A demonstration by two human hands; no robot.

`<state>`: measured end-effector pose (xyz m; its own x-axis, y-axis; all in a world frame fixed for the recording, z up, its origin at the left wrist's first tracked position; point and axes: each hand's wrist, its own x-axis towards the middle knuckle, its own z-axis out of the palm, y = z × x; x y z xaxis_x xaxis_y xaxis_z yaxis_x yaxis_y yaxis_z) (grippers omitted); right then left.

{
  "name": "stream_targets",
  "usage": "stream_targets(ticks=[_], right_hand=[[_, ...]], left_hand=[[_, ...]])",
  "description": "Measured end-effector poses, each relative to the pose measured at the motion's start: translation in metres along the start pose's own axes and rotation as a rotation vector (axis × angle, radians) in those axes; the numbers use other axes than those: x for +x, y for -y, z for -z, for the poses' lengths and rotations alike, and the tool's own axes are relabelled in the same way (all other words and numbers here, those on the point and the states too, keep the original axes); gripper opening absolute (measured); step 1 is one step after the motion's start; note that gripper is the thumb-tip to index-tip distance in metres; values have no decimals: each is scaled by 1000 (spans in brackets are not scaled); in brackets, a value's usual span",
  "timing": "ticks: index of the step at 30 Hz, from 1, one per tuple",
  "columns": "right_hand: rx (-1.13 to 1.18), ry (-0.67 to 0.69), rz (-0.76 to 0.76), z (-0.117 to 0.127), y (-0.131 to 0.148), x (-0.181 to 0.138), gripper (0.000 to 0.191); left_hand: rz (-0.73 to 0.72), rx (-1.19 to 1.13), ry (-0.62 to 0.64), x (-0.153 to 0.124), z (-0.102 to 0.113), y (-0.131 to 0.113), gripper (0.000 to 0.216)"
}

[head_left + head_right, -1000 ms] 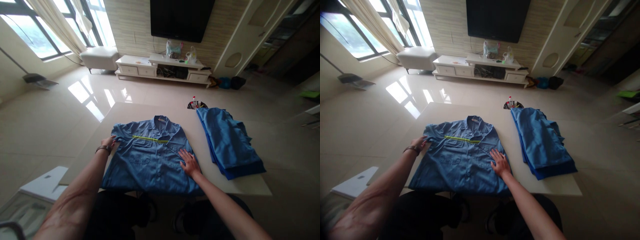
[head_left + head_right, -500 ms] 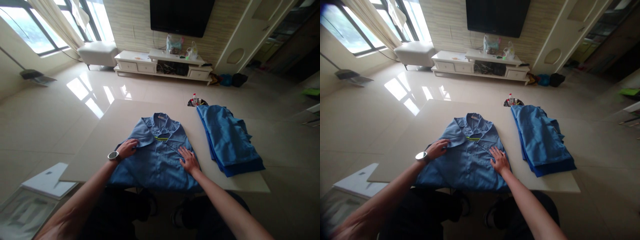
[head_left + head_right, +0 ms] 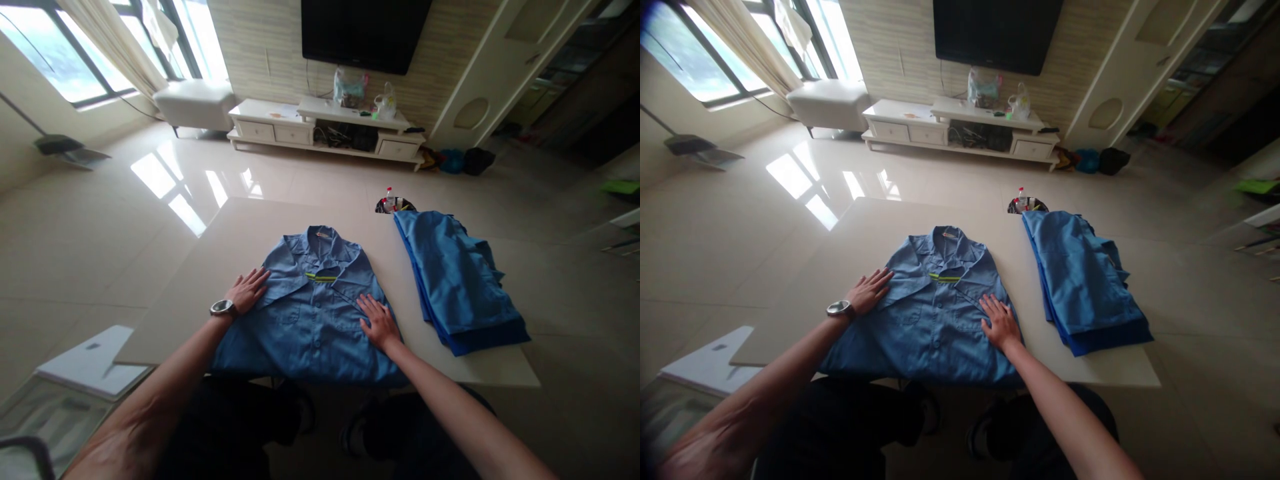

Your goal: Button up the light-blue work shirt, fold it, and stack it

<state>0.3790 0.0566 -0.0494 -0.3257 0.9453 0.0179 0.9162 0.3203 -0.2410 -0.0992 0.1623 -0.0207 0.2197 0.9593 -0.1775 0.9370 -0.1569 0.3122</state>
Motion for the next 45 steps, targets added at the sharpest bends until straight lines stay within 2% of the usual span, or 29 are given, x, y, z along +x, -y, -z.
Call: stream_targets(ticks=[2,4,6,8,10,12,14,16,19,22,24,27,33,36,39,42,45], right_hand=[[-18,13,8,5,1,2,61],[-27,31,17,16,1,14,54],[-24,5,16,30,0,42,46],[-15,-104,-16,41,-5,84,44],[-1,-186,-73,42,-12,130,50],[14,-144,-125,32,-19,168,58],[22,-79,-164,14,-24,190,61],[21,-60,-165,-4,-27,196,61],[14,-101,-107,-17,-33,192,60],[16,-181,-97,-16,-45,193,61],[21,-201,-124,-15,-54,199,64],[29,-159,-146,-17,-65,205,68],[3,-132,-183,-14,-70,207,67],[-19,-161,-154,-2,-62,222,60],[-4,-202,-111,7,-43,250,55],[25,-85,41,6,-21,277,59],[32,62,59,-2,-12,289,62]], left_hand=[[32,32,6,7,7,7,57],[17,53,-52,21,18,5,54],[-52,36,-149,43,27,-6,53],[-111,-11,-235,70,29,-23,56],[-113,-36,-236,94,21,-39,61],[-104,-24,-163,110,6,-48,65],[-115,3,-125,115,-10,-50,66],[-123,22,-142,115,-20,-46,66],[-106,11,-160,116,-21,-39,65],[-97,-1,-214,126,-13,-35,66],[-89,16,-203,134,-9,-33,68],[-68,48,-136,140,-10,-29,71],[-21,80,-133,139,-12,-26,73],[-5,90,-168,150,-7,-39,70],[-78,38,-239,175,-4,-63,68],[-164,-63,-165,203,-8,-87,72],[-156,-83,-85,216,-18,-98,75]])
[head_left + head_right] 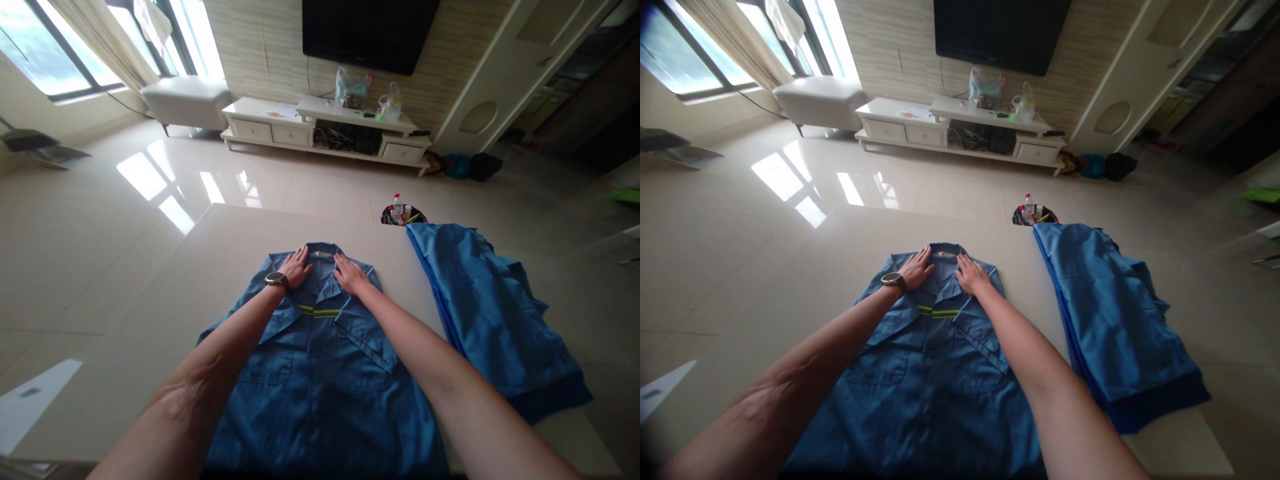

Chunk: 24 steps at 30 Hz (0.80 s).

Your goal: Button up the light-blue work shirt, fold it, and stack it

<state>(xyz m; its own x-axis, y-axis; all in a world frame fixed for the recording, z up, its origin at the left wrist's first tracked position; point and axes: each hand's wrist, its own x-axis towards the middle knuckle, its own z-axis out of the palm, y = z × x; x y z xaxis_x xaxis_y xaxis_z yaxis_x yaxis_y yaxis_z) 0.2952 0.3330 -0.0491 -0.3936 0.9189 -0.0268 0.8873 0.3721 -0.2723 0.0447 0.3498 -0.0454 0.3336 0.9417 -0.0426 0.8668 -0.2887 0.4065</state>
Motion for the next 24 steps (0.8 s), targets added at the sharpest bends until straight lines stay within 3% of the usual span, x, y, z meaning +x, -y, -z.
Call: stream_targets(ticks=[8,12,15,20,24], right_hand=[[-28,-46,-16,-6,-9,-12,63],[21,-101,-14,4,-7,2,50],[21,-172,-64,7,0,22,52],[11,-77,-90,-7,11,39,64],[-21,-60,-95,-12,11,37,67]], left_hand=[[-99,132,-84,-11,-9,7,74],[-91,60,-161,-1,-1,1,59],[-51,23,-219,8,2,-4,54],[-11,80,-93,17,-1,-3,64],[11,110,-80,23,-1,-1,66]])
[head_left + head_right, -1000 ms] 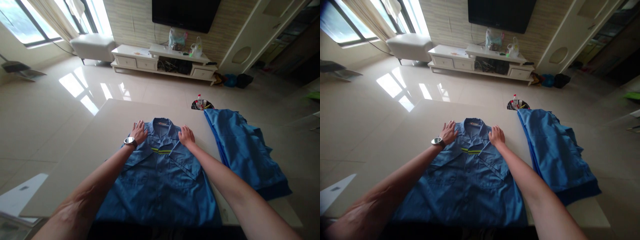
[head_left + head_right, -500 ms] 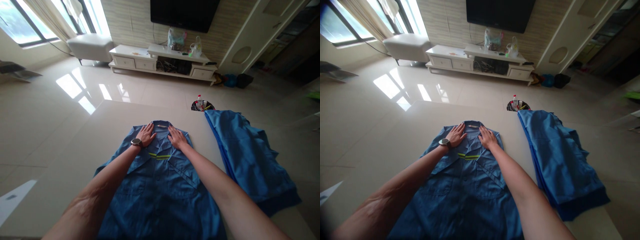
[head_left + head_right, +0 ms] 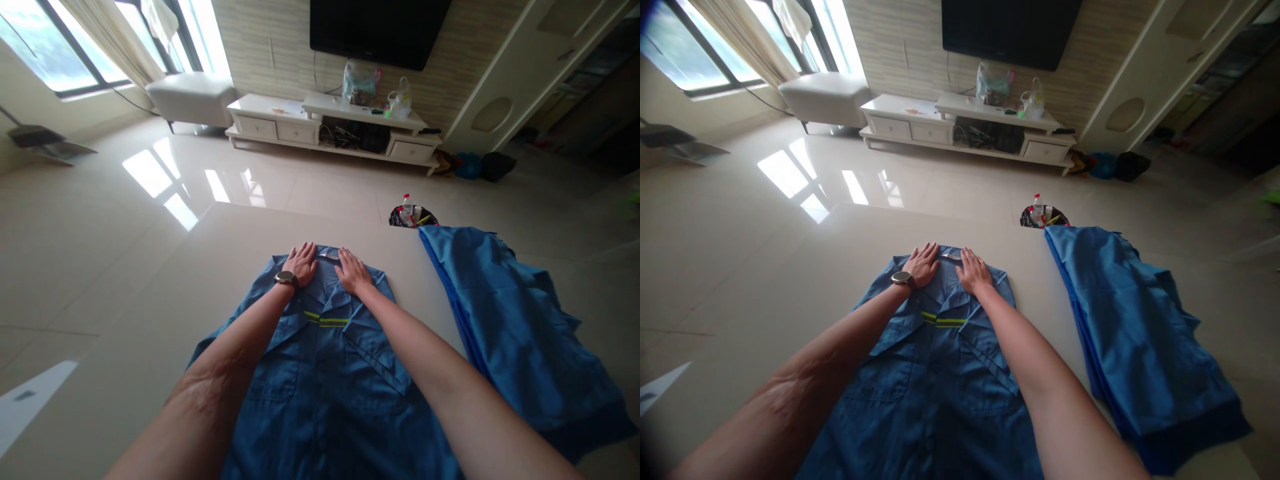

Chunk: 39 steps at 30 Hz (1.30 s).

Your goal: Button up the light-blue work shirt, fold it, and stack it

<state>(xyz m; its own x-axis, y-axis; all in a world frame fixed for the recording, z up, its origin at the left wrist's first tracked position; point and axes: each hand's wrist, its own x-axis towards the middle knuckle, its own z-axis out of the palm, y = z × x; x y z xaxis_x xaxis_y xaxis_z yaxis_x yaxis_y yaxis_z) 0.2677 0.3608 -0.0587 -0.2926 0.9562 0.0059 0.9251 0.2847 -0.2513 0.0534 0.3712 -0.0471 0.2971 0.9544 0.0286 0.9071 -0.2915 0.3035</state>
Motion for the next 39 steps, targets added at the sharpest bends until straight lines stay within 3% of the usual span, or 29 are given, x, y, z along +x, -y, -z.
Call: stream_targets(ticks=[15,21,27,30,33,36,39], right_hand=[[-19,10,-9,7,-12,8,70],[-160,24,-3,22,7,13,66],[-69,-87,-13,25,37,-33,68],[-54,-7,4,12,40,-60,71],[-72,54,-22,3,36,-70,75],[-79,57,-23,6,34,-60,75],[-90,86,-96,25,44,-39,70]], left_hand=[[-5,26,-9,1,2,3,69],[43,39,-41,5,4,-7,67],[118,-10,-147,-35,0,-39,69],[47,11,-85,-60,-11,-47,71],[42,21,-45,-69,-18,-46,73],[40,25,-26,-58,-14,-40,74],[44,11,42,-38,3,-43,73]])
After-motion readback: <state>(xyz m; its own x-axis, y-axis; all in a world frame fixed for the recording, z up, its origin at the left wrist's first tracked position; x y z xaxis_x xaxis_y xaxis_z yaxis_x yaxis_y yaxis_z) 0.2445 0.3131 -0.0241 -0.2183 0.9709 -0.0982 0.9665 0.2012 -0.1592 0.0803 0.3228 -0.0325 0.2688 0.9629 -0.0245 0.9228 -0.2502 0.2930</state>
